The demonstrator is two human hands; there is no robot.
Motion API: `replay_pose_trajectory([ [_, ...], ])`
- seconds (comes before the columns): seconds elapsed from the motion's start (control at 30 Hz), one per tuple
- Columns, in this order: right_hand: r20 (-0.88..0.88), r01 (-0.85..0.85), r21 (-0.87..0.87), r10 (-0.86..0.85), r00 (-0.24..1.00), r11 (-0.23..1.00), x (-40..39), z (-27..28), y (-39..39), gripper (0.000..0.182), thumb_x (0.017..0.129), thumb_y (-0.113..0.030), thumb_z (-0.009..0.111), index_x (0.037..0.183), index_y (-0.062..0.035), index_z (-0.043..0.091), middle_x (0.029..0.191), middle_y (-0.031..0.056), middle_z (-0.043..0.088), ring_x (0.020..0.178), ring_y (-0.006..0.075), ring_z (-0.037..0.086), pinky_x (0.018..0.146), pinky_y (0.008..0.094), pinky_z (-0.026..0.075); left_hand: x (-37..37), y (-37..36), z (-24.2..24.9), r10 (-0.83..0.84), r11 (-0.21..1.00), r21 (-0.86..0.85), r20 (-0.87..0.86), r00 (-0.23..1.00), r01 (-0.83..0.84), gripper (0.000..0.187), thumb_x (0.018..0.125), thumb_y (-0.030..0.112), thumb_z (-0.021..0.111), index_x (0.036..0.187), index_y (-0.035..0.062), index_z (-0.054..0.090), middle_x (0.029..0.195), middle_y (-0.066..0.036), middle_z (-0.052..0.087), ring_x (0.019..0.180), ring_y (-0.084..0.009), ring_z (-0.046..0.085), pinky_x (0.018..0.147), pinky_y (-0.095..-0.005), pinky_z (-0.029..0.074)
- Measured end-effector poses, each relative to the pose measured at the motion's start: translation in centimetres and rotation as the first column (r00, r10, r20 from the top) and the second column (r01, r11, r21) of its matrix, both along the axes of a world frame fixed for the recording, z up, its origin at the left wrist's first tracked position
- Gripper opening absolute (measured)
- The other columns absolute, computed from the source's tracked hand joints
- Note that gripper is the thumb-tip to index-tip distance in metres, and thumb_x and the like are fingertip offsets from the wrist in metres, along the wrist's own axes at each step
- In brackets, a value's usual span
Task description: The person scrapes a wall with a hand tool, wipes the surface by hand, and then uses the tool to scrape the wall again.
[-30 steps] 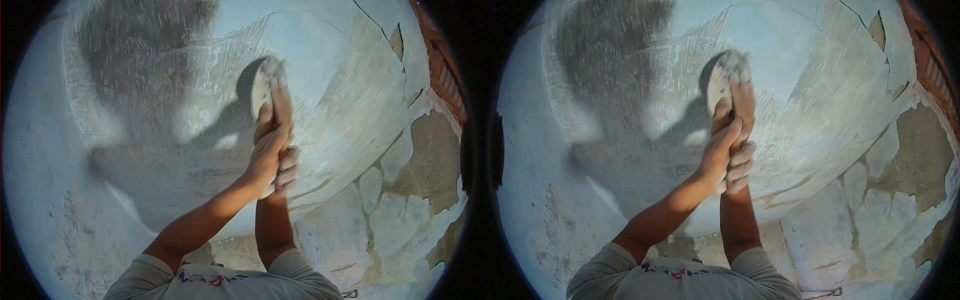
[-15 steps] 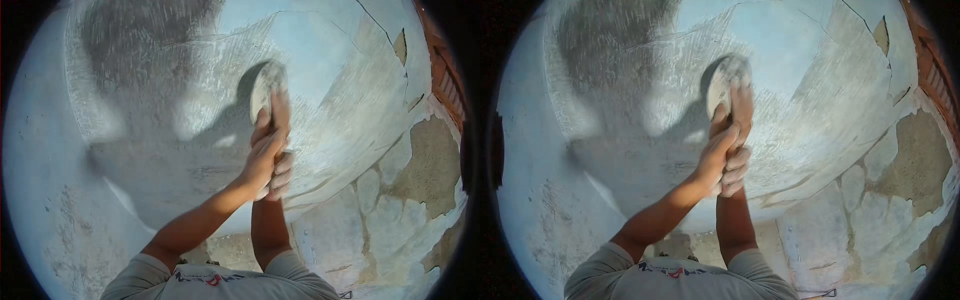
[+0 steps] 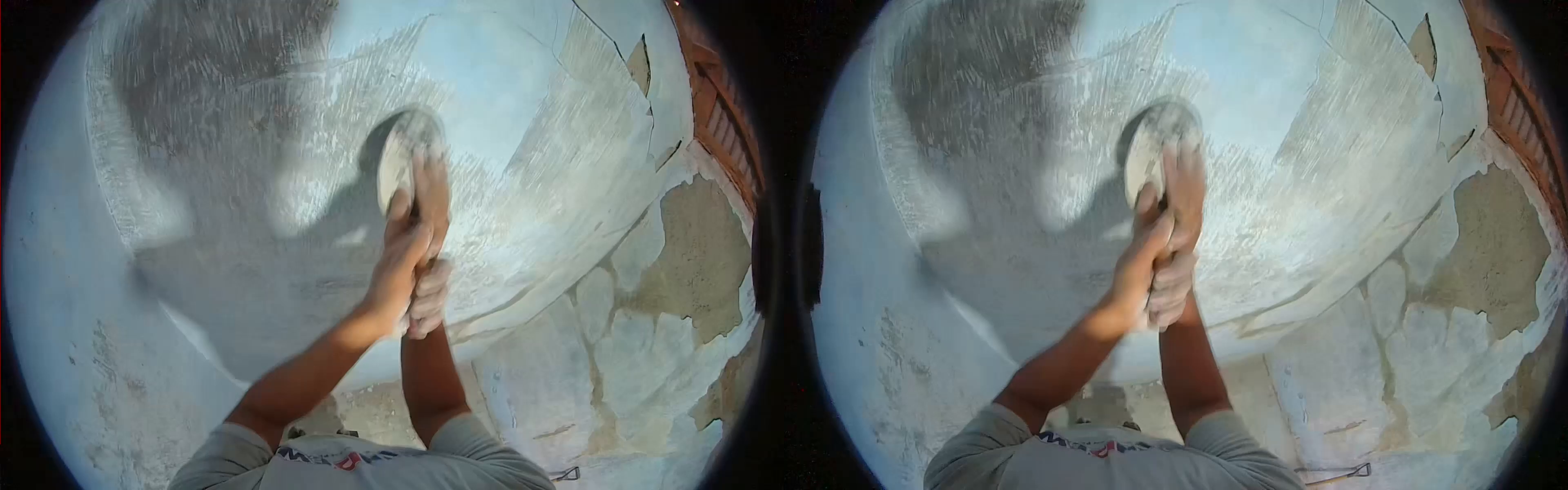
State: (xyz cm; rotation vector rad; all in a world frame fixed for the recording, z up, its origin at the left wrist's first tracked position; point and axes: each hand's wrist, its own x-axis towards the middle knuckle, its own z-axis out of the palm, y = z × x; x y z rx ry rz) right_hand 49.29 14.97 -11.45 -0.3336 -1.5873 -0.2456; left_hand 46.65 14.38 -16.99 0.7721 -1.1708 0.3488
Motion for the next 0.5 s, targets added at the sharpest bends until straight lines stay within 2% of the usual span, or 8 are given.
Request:
replay_pose_trajectory([
  [0.07, -0.021, -0.026, 0.028, 0.027, 0.999, 0.999, 0.1, 2.5, -0.8, 0.04, 0.108, -0.014, 0.057, 0.146, -0.0016, 0.061, 0.153, 0.0204, 0.058, 0.144, 0.043, 0.052, 0.119, 0.0564, 0.041, -0.5, -0.2, 3.0, 0.199, 0.963, -0.169, -0.091, 0.976, -0.212, 0.078, 0.103, 0.08, 0.032, 0.136, 0.0131, 0.052, 0.108, -0.016, 0.063, 0.094, -0.0389, 0.069, 0.075, -0.0614, 0.056],
  [0.17, -0.024, -0.032, -0.023, 0.032, 0.999, 0.999, 0.5, 2.6, -0.6, 0.04, 0.108, -0.013, 0.057, 0.146, -0.0025, 0.061, 0.153, 0.02, 0.057, 0.144, 0.0433, 0.052, 0.12, 0.0557, 0.041, -0.8, -2.0, 3.0, 0.337, 0.873, -0.317, -0.155, 0.929, -0.37, 0.078, 0.102, 0.081, 0.032, 0.137, 0.0146, 0.054, 0.101, -0.015, 0.064, 0.086, -0.0361, 0.069, 0.069, -0.0609, 0.056],
  [0.23, -0.017, -0.055, -0.063, 0.054, 0.998, 0.997, 0.7, 1.1, -1.7, 0.04, 0.107, -0.014, 0.058, 0.146, -0.005, 0.062, 0.155, 0.0189, 0.056, 0.145, 0.0438, 0.05, 0.12, 0.0561, 0.04, -0.4, -2.1, -0.5, 0.284, 0.913, -0.268, -0.124, 0.951, -0.308, 0.079, 0.102, 0.082, 0.032, 0.138, 0.0152, 0.053, 0.1, -0.015, 0.063, 0.085, -0.036, 0.069, 0.068, -0.0615, 0.056],
  [0.33, -0.01, -0.066, -0.175, 0.065, 0.998, 0.982, 0.0, -5.9, -2.0, 0.042, 0.106, -0.017, 0.06, 0.148, -0.0066, 0.062, 0.157, 0.0187, 0.055, 0.148, 0.0446, 0.047, 0.12, 0.0574, 0.04, 0.4, -2.1, -5.6, 0.121, 0.989, -0.086, -0.006, 0.993, -0.122, 0.082, 0.101, 0.083, 0.032, 0.145, 0.0159, 0.05, 0.102, -0.016, 0.063, 0.088, -0.0379, 0.069, 0.07, -0.0636, 0.056],
  [0.4, 0.04, -0.019, -0.288, 0.032, 0.999, 0.957, 0.1, -7.1, -1.6, 0.045, 0.106, -0.018, 0.061, 0.15, -0.0108, 0.061, 0.159, 0.0193, 0.053, 0.15, 0.0464, 0.044, 0.12, 0.0582, 0.038, -0.2, -3.3, -4.7, 0.302, 0.927, -0.181, -0.154, 0.941, -0.328, 0.069, 0.103, 0.078, 0.036, 0.135, 0.0174, 0.051, 0.088, -0.01, 0.06, 0.073, -0.0292, 0.065, 0.059, -0.0538, 0.054],
  [0.43, -0.011, -0.069, -0.233, 0.068, 0.998, 0.97, 0.3, -6.4, -1.3, 0.046, 0.105, -0.018, 0.063, 0.151, -0.0121, 0.061, 0.159, 0.0192, 0.053, 0.15, 0.0471, 0.043, 0.121, 0.0589, 0.037, -0.5, -3.9, -4.2, 0.378, 0.88, -0.207, -0.24, 0.894, -0.427, 0.063, 0.105, 0.075, 0.039, 0.13, 0.0182, 0.051, 0.081, -0.007, 0.058, 0.065, -0.0248, 0.064, 0.053, -0.0489, 0.053],
  [0.47, -0.057, -0.118, -0.171, 0.11, 0.992, 0.978, 0.2, -3.9, -1.4, 0.048, 0.105, -0.019, 0.064, 0.152, -0.0134, 0.06, 0.159, 0.0191, 0.053, 0.15, 0.0478, 0.042, 0.122, 0.0596, 0.035, -1.2, -5.4, -1.7, 0.525, 0.709, -0.237, -0.451, 0.722, -0.664, 0.056, 0.106, 0.072, 0.041, 0.123, 0.019, 0.051, 0.074, -0.004, 0.055, 0.057, -0.0204, 0.059, 0.048, -0.0441, 0.051],
  [0.5, -0.057, -0.121, -0.174, 0.113, 0.992, 0.977, 0.2, -4.0, -1.5, 0.048, 0.105, -0.019, 0.064, 0.152, -0.0134, 0.06, 0.159, 0.0191, 0.053, 0.15, 0.0478, 0.042, 0.122, 0.0596, 0.035, -1.3, -5.6, -1.8, 0.526, 0.706, -0.24, -0.453, 0.72, -0.667, 0.056, 0.106, 0.072, 0.041, 0.123, 0.019, 0.051, 0.074, -0.004, 0.055, 0.057, -0.0204, 0.059, 0.048, -0.0441, 0.051],
])
